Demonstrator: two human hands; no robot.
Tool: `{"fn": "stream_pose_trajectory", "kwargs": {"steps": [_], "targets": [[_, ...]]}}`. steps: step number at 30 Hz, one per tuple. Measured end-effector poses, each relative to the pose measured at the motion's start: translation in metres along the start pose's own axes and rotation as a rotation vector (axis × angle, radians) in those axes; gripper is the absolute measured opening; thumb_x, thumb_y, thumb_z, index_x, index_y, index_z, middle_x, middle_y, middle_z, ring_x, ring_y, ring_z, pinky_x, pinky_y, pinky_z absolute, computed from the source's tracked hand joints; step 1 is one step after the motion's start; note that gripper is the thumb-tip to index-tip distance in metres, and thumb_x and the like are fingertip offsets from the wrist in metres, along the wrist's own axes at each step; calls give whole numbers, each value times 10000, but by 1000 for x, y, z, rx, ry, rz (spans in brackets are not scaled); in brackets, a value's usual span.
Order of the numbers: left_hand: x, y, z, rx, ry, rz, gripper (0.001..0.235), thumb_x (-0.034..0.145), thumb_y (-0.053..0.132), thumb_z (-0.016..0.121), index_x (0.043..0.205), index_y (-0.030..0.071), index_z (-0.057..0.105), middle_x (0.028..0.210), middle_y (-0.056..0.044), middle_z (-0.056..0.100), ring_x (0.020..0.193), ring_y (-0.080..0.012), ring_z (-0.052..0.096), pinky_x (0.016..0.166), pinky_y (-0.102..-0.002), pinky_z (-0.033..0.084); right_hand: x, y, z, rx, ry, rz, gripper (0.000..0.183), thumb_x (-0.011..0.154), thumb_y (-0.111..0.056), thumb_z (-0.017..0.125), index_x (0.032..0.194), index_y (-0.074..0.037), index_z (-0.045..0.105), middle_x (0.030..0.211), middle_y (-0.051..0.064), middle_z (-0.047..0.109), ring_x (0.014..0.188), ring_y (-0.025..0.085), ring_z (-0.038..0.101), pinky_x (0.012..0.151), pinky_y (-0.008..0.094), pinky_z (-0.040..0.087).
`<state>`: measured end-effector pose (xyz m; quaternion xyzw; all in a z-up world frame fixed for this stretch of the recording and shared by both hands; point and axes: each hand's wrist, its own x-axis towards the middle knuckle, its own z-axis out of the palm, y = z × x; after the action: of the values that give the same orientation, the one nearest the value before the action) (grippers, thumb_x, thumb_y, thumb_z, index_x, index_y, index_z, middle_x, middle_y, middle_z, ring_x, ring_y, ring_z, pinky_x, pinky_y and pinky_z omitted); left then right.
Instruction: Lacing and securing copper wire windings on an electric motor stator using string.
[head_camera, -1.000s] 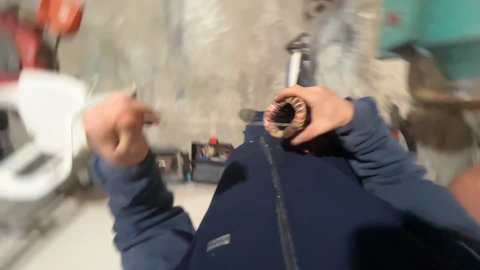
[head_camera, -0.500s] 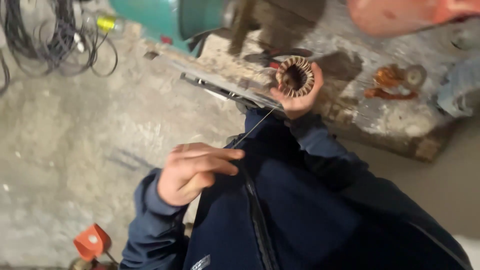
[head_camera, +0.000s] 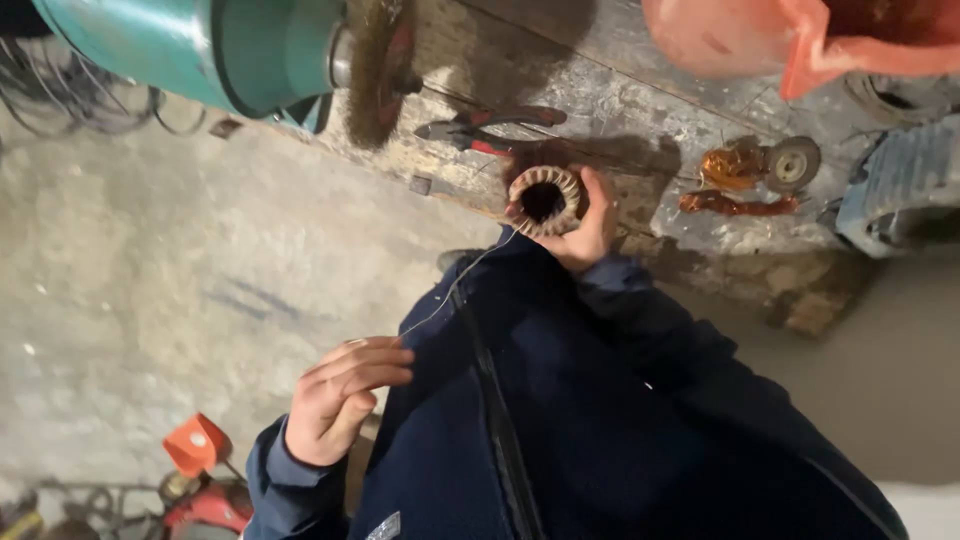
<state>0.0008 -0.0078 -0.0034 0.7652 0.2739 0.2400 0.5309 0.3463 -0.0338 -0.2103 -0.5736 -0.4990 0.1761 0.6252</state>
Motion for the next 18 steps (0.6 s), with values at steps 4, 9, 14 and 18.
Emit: {"fn": "stream_pose_trajectory", "kwargs": {"steps": [4, 9, 14, 18], "targets": [[-7, 9, 26, -44, 116, -63, 448, 1124, 373, 440, 1078, 25, 719, 1149, -157, 754, 1161, -362, 726, 1042, -447, 550, 23, 10, -28, -382, -286, -291, 1026, 666, -358, 1039, 1440, -5, 464, 1184, 196, 657, 1056, 349, 667, 933, 463, 541], [0, 26, 50, -55, 246, -114, 473, 1131, 402, 439, 1069, 25, 717, 1130, -140, 760, 1145, -355, 733, 1039, -446, 559, 39, 19, -44, -312, -438, -339, 981, 696, -414, 1038, 1402, 27, 519, 1145, 193, 678, 1031, 350, 675, 918, 445, 546], [1, 25, 66, 70, 381, -259, 470, 1119, 414, 432, 1065, 43, 715, 1115, -99, 759, 1151, -314, 724, 1002, -414, 555, 34, 35, -52, -428, -272, -384, 944, 697, -332, 1064, 1400, -14, 520, 1171, 153, 612, 1049, 320, 612, 915, 438, 516], [15, 24, 74, 63, 288, -226, 418, 1118, 378, 454, 1079, 56, 717, 1161, -102, 753, 1153, -307, 720, 1029, -420, 538, 43, 43, -74, -460, -192, -346, 959, 711, -341, 1080, 1417, -34, 507, 1196, 144, 593, 1079, 314, 601, 932, 436, 518]]}}
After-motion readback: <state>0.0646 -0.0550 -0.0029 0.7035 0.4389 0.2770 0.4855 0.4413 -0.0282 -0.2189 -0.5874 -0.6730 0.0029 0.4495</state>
